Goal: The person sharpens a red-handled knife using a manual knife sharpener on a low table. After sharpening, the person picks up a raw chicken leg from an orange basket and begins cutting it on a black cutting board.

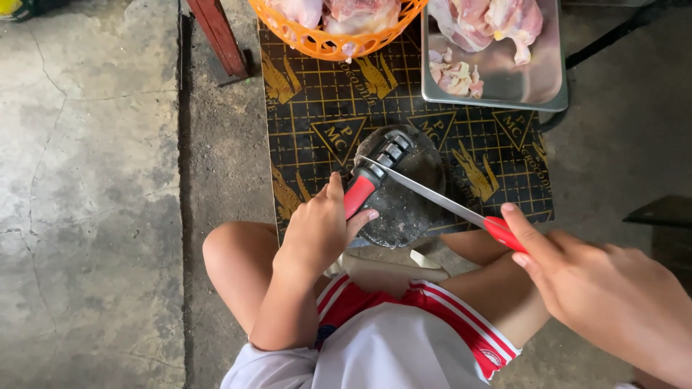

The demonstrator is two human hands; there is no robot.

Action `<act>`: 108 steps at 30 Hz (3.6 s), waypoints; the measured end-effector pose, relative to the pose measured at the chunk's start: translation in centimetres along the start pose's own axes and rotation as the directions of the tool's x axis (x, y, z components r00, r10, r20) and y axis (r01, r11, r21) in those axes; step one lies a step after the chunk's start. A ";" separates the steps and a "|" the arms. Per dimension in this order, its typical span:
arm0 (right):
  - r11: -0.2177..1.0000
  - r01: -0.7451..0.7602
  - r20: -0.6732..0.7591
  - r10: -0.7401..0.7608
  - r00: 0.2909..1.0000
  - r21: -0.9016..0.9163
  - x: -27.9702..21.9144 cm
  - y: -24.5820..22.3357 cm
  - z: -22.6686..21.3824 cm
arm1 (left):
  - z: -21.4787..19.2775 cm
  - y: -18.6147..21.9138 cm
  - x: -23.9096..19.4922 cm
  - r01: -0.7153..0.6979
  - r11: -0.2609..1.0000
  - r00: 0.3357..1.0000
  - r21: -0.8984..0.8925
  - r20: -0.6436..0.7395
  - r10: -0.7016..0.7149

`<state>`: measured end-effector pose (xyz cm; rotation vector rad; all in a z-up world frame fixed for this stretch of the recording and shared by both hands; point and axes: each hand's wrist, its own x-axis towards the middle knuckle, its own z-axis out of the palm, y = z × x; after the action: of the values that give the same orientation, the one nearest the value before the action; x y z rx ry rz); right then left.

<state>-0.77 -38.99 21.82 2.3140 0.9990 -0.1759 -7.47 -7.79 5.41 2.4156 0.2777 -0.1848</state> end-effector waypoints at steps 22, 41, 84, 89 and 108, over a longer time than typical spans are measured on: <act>0.756 0.242 -0.462 0.088 0.882 0.608 10.4 -11.1 2.7 | -1.6 1.3 -0.8 -0.015 0.999 1.000 0.036 -0.008 0.015; 0.790 0.032 -0.133 0.063 0.989 0.612 0.3 -6.0 9.7 | -0.2 0.3 -0.2 0.031 0.999 0.999 -0.019 0.026 -0.031; 0.692 0.129 -0.291 0.122 0.949 0.711 4.8 -9.8 9.4 | -0.7 0.8 -0.4 0.039 0.999 0.999 -0.018 0.037 -0.038; 0.724 0.116 -0.263 0.093 0.960 0.680 1.5 -7.2 10.0 | -0.5 0.6 -0.4 0.033 0.999 0.999 -0.021 0.031 -0.032; 0.935 -0.037 0.179 -0.029 0.983 0.352 2.5 -2.3 -0.3 | 0.5 -0.1 -0.1 0.020 1.000 1.000 -0.007 -0.004 -0.021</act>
<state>-0.64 -36.06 20.17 2.5638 0.9293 -0.6005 -7.65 -8.09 4.99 2.4070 0.3045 -0.1881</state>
